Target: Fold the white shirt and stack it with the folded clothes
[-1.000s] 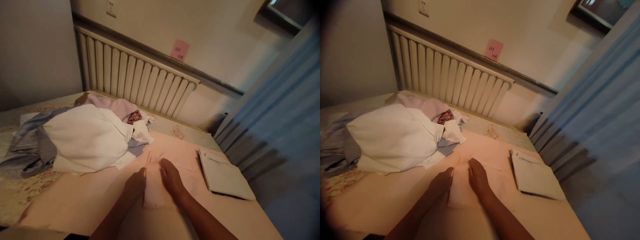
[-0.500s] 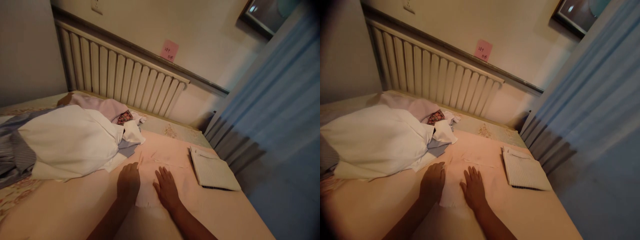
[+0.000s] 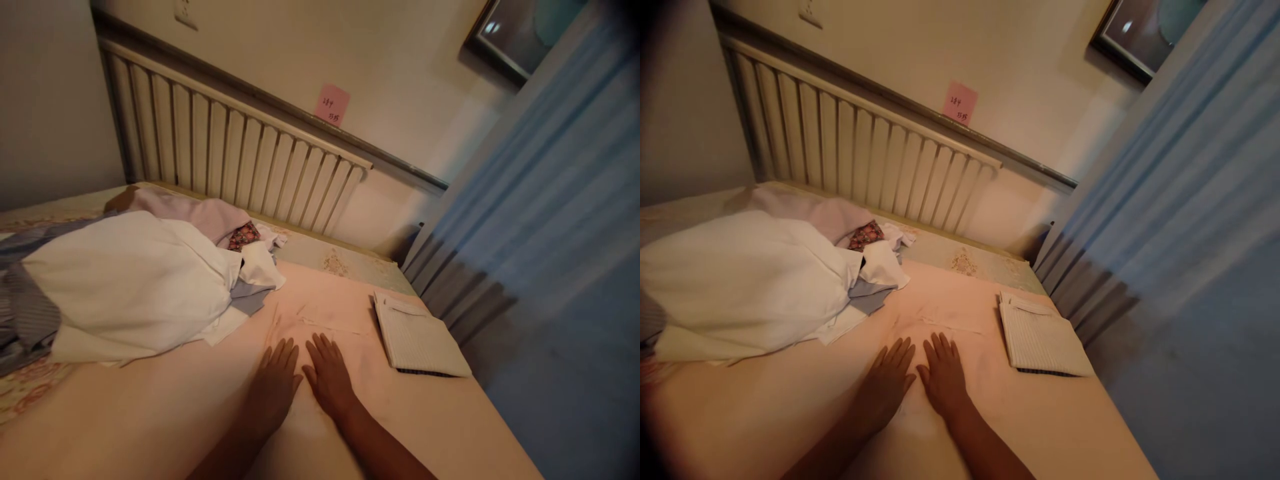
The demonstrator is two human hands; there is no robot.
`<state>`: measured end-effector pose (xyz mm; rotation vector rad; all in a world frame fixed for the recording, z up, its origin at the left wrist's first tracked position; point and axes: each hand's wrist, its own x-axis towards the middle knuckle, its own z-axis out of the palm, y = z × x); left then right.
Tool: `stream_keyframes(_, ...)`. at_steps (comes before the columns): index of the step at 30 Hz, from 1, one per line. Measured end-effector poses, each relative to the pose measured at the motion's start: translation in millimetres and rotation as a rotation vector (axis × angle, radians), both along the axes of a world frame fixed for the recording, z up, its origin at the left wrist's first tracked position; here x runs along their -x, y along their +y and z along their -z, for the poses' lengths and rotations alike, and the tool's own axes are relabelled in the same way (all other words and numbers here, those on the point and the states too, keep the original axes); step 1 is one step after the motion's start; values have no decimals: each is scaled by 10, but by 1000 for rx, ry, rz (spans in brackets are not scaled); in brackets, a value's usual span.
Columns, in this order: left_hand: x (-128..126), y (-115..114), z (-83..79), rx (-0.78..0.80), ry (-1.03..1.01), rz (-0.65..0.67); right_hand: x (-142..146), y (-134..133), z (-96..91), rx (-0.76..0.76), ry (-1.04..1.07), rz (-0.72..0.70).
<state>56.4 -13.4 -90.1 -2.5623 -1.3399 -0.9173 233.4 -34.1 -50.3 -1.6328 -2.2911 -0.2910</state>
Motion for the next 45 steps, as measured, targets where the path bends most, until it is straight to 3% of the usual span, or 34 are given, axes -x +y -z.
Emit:
stream_keyframes(4,36,-20,28,24,48,-29,-247,-70,24,16,-24,11)
stream_keyframes(11,37,-28,-9,76,56,-25,-980,-183,238,-36,-50,148)
stream_keyframes(14,47,-34,-39,77,72,-19,-1103,-199,312,-78,-51,201)
stream_keyframes(22,29,-5,5,61,52,-30,-1057,-226,293,-143,-31,212)
stream_keyframes(26,34,5,33,29,41,-28,-1010,-171,111,-195,61,216)
stream_keyframes(31,30,7,21,51,55,-41,-800,120,-110,-234,204,263)
stream_keyframes(38,19,22,21,134,71,-39,-574,501,1,-242,121,250)
stream_keyframes(45,9,25,10,145,89,-49,-532,520,-48,-171,40,246)
